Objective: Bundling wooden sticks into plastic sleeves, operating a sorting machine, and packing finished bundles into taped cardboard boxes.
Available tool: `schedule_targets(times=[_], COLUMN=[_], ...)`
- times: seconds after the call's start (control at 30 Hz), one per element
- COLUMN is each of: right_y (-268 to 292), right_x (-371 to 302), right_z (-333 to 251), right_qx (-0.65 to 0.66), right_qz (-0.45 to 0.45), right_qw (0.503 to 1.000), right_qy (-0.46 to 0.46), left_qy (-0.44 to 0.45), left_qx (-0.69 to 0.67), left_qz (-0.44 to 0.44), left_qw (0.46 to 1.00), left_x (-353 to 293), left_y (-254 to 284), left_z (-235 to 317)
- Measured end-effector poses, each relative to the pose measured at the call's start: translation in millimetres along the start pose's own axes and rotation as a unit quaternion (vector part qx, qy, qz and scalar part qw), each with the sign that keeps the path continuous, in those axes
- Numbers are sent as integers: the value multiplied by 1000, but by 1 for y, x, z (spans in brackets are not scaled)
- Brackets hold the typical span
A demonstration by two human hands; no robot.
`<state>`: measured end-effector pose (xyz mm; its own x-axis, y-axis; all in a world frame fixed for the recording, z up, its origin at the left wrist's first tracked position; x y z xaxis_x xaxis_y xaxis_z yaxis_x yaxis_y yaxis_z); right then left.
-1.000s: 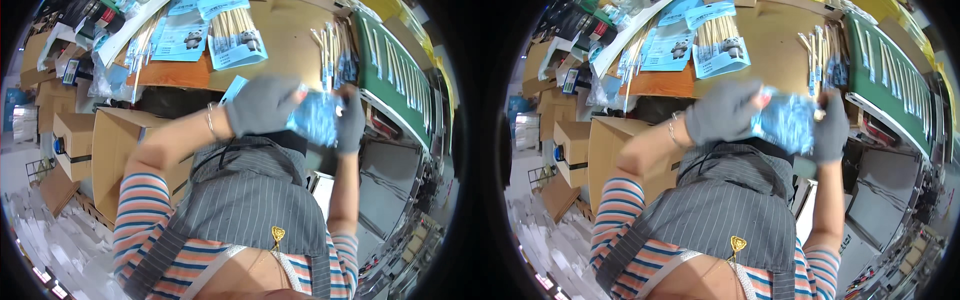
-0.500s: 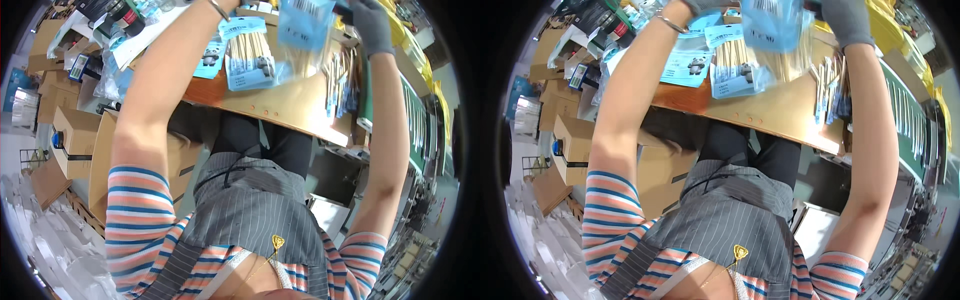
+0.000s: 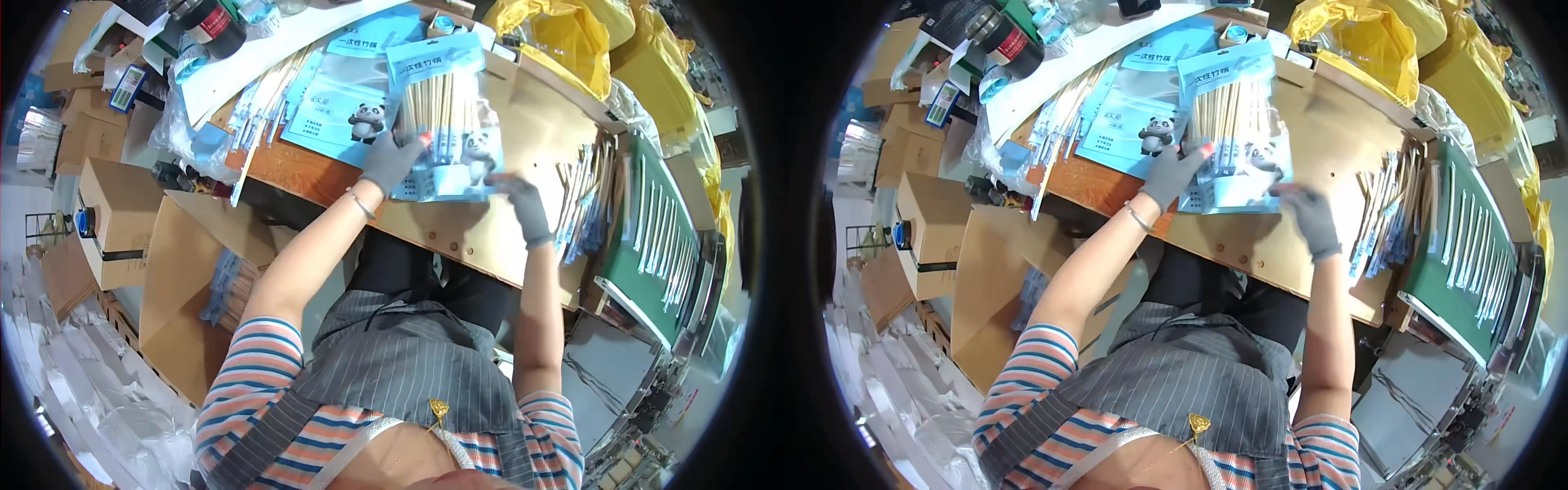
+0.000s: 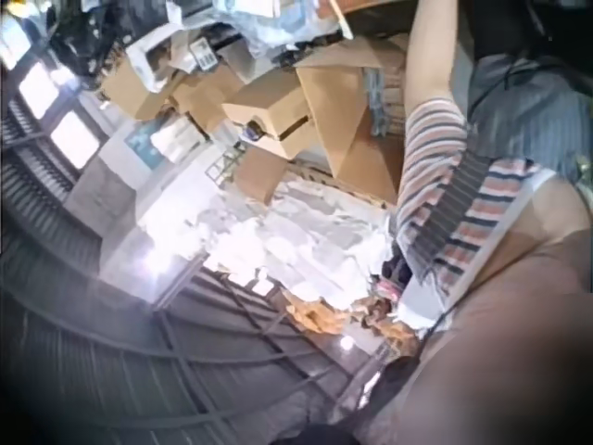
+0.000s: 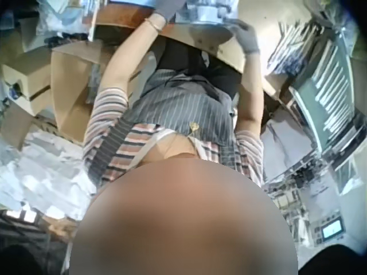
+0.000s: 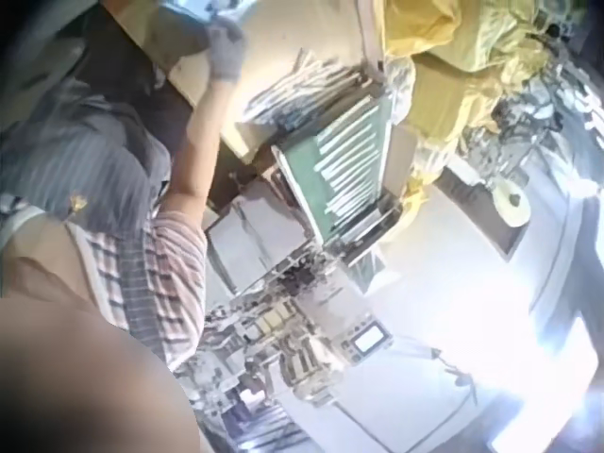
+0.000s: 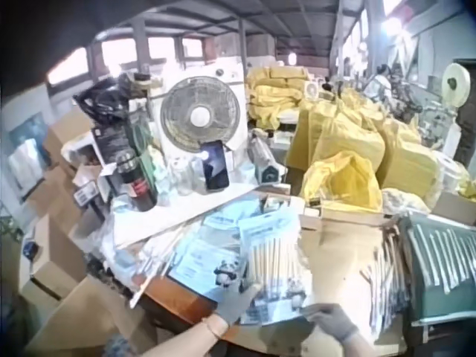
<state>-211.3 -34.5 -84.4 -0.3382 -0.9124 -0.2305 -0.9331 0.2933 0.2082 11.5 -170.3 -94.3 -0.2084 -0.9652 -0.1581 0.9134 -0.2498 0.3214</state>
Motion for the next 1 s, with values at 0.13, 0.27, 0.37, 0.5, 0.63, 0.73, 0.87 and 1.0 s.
schedule_targets(times=[0.13, 0.27, 0.37, 0.5, 0.63, 0.73, 0.87, 1.0], right_y=[26, -24, -78, -71, -70, -167, -309, -338], right_x=[83, 104, 11, -93, -138, -151, -179, -193], right_z=[-11, 56, 19, 49, 39, -87, -157, -158], right_qx=[-159, 185, 452, 383, 258, 203, 94, 52], right_qz=[179, -74, -161, -22, 67, -66, -386, -418], right_qw=[970, 972, 851, 902, 958, 975, 917, 907], right_qy=[-39, -125, -216, -197, -107, -66, -22, -9], left_qy=[102, 110, 75, 144, 23, 30, 120, 205], left_qx=[113, -336, -232, -186, -494, -496, -438, -484], left_qz=[-33, -139, -117, -166, -135, -107, -48, 88], left_qw=[988, 925, 963, 958, 859, 861, 890, 846], left_x=[11, 15, -24, -113, -178, -213, -281, -354], left_y=[-17, -78, -48, -34, 33, 141, 280, 367], left_z=[1, 8, 3, -35, 24, 47, -40, -109])
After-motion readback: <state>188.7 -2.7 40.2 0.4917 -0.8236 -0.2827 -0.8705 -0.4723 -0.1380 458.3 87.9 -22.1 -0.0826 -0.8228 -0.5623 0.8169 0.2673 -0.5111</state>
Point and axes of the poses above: each hand's wrist, its own x-axis towards the middle knuckle, its own y-axis out of the back of the hand, z = x × y, the point moved 9 cm from there along x, towards the middle knuckle, and after that the axes turned 5 degrees about z, right-handed, at the moved point
